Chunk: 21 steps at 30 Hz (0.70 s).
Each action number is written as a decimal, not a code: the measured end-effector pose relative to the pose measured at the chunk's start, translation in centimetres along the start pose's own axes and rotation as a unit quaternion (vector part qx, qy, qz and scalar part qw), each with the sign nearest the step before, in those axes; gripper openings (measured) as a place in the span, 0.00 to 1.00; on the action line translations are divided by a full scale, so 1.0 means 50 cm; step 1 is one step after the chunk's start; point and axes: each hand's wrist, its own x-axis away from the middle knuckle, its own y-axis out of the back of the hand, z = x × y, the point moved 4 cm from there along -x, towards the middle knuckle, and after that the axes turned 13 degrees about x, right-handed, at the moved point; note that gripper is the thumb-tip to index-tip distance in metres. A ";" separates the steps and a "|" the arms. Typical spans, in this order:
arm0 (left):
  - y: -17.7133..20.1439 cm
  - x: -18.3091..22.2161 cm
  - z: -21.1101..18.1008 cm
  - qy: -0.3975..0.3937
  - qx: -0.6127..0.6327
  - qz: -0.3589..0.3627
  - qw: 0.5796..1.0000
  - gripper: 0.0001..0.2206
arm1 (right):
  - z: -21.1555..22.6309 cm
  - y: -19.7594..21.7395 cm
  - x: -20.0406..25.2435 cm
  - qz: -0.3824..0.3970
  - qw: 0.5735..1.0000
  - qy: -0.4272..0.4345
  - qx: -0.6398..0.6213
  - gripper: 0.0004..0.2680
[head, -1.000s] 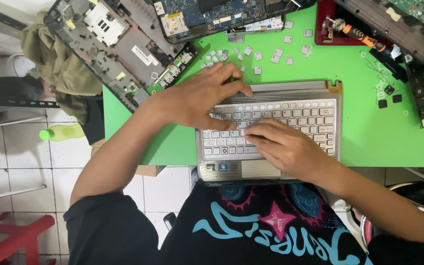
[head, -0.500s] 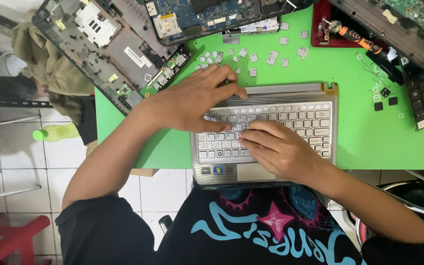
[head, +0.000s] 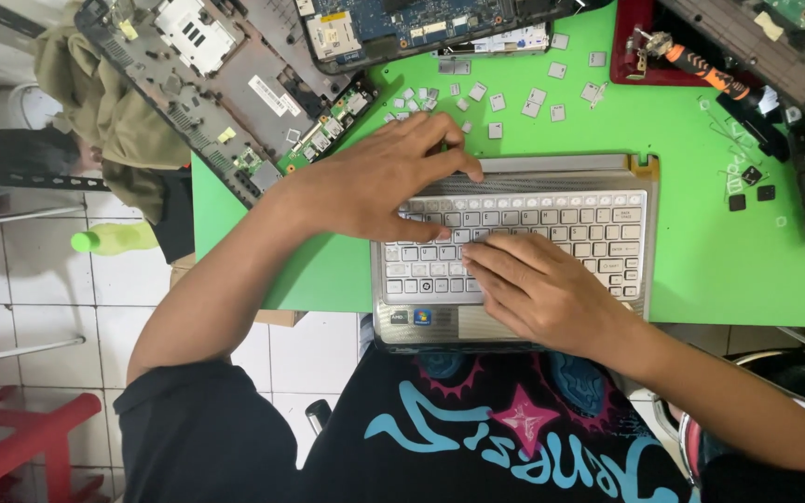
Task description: A person is repairing a laptop keyboard by organizing and installing small key hinges and retainers.
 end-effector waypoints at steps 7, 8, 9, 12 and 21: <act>-0.002 -0.002 0.002 0.007 -0.002 0.010 1.000 0.26 | 0.011 -0.002 -0.001 0.019 1.000 -0.019 -0.006 0.11; -0.003 -0.004 0.003 0.009 -0.004 0.007 1.000 0.26 | 0.012 -0.002 -0.004 0.023 1.000 -0.018 0.000 0.10; -0.004 -0.007 0.005 0.010 -0.007 0.005 1.000 0.27 | 0.013 -0.001 -0.008 0.027 0.999 -0.018 0.008 0.10; -0.002 -0.009 0.001 0.013 0.003 -0.003 1.000 0.24 | 0.026 -0.020 -0.003 0.026 1.000 -0.014 0.008 0.07; -0.003 -0.012 0.001 0.020 0.005 -0.009 1.000 0.23 | 0.033 0.000 -0.028 0.009 0.997 -0.011 0.081 0.05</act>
